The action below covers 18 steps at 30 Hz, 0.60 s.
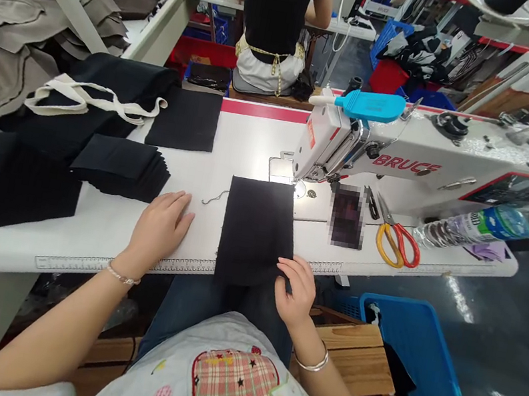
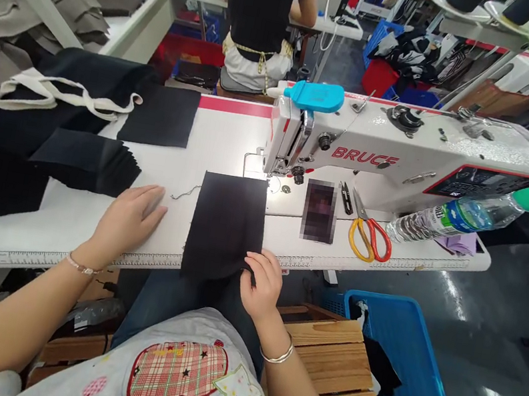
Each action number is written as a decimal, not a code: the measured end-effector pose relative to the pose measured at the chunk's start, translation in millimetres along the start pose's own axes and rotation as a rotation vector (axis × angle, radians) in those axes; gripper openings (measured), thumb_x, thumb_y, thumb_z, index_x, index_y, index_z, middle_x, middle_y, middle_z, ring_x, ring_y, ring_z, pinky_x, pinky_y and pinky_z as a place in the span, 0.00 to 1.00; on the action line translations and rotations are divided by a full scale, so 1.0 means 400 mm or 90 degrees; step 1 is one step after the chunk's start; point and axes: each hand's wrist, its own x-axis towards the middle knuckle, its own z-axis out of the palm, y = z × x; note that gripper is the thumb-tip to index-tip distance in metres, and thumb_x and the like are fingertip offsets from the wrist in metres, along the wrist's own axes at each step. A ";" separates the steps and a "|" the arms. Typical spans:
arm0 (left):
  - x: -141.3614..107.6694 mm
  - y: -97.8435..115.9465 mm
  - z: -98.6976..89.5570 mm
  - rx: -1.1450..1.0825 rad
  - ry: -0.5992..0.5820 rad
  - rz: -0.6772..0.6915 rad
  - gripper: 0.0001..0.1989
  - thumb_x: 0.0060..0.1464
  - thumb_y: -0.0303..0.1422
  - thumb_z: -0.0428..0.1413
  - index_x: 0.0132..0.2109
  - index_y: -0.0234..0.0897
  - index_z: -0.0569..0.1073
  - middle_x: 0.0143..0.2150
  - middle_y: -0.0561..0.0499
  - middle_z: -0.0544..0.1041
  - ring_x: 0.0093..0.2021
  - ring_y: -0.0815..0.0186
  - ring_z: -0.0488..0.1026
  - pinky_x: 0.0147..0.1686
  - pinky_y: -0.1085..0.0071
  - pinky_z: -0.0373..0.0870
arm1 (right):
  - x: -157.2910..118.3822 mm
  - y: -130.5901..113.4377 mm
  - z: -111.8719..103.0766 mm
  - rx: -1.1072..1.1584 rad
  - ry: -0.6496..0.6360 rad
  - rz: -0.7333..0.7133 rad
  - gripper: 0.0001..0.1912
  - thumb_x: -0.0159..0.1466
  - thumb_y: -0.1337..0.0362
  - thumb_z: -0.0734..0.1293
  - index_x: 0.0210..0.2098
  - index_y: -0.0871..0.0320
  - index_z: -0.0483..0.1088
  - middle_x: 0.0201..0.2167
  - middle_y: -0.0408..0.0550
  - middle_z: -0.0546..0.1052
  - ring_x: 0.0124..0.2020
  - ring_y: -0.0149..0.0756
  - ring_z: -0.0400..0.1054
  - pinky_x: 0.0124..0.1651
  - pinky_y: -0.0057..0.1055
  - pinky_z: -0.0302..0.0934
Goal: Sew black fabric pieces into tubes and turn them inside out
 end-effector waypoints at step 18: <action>0.084 0.065 -0.070 -0.106 -0.082 -0.140 0.06 0.54 0.35 0.45 0.32 0.41 0.63 0.33 0.45 0.74 0.36 0.56 0.72 0.38 0.63 0.67 | 0.006 0.154 -0.084 -0.121 -0.005 0.096 0.20 0.58 0.77 0.58 0.43 0.56 0.75 0.47 0.52 0.77 0.58 0.47 0.67 0.59 0.54 0.64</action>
